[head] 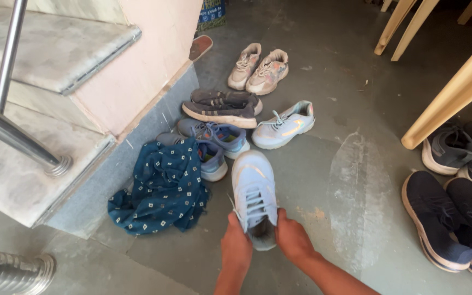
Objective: The person picks up a light-colored sneaker, wipes it with a dark blue patterned cloth, and then ties the laces. The person repeats this process for a second sneaker, wiping and tying the laces before placing it with other shoes.
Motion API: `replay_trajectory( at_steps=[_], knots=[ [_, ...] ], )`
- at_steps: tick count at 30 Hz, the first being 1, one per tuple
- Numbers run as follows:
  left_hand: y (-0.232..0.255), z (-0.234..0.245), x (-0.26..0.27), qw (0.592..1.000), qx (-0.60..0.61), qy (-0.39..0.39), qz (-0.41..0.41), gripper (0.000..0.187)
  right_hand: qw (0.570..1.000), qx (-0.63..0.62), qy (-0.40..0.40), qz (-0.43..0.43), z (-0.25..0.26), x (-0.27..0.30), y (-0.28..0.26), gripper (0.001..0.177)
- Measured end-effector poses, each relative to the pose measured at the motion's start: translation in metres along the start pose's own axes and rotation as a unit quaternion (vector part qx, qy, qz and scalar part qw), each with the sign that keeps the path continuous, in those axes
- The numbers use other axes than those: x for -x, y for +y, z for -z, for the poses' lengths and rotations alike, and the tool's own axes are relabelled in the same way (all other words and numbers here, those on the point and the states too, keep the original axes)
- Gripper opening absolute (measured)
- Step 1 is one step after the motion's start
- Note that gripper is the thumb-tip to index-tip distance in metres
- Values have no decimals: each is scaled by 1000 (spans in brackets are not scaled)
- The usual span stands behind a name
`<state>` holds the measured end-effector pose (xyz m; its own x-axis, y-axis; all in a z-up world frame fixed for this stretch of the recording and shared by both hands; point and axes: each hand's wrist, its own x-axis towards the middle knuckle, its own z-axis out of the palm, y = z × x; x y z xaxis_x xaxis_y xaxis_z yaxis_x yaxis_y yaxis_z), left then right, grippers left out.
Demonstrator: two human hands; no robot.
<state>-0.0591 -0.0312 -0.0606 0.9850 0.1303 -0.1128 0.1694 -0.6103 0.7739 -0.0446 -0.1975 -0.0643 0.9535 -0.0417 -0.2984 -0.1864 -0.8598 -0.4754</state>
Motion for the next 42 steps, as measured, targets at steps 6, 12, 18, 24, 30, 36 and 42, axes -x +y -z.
replay_trajectory(
  at_steps=[6, 12, 18, 24, 30, 36, 42],
  knots=[
    [-15, -11, 3, 996, 52, 63, -36, 64, 989, -21, 99, 104, -5, -7, 10, 43],
    [-26, -11, 11, 1000, 0, -2, 14, 65, 1000, 23, -5, 17, 1, 6, -7, 38],
    [-27, -13, 29, 999, 20, -10, 33, 63, 997, 29, -70, -3, 12, 11, -11, 75],
    [-23, -11, 30, 999, -23, -39, 29, 62, 960, -225, -145, -86, 35, 5, -17, 93],
    [-22, -17, 29, 999, -40, -18, -24, 62, 963, -163, -160, -142, 47, 2, -22, 43],
    [-10, -14, -1, 967, 80, -100, 220, 41, 942, -280, -114, -146, 42, 0, -17, 31],
    [13, 15, -34, 994, 49, 80, -51, 76, 953, -288, 31, 93, 55, -19, -21, 36]
  ],
)
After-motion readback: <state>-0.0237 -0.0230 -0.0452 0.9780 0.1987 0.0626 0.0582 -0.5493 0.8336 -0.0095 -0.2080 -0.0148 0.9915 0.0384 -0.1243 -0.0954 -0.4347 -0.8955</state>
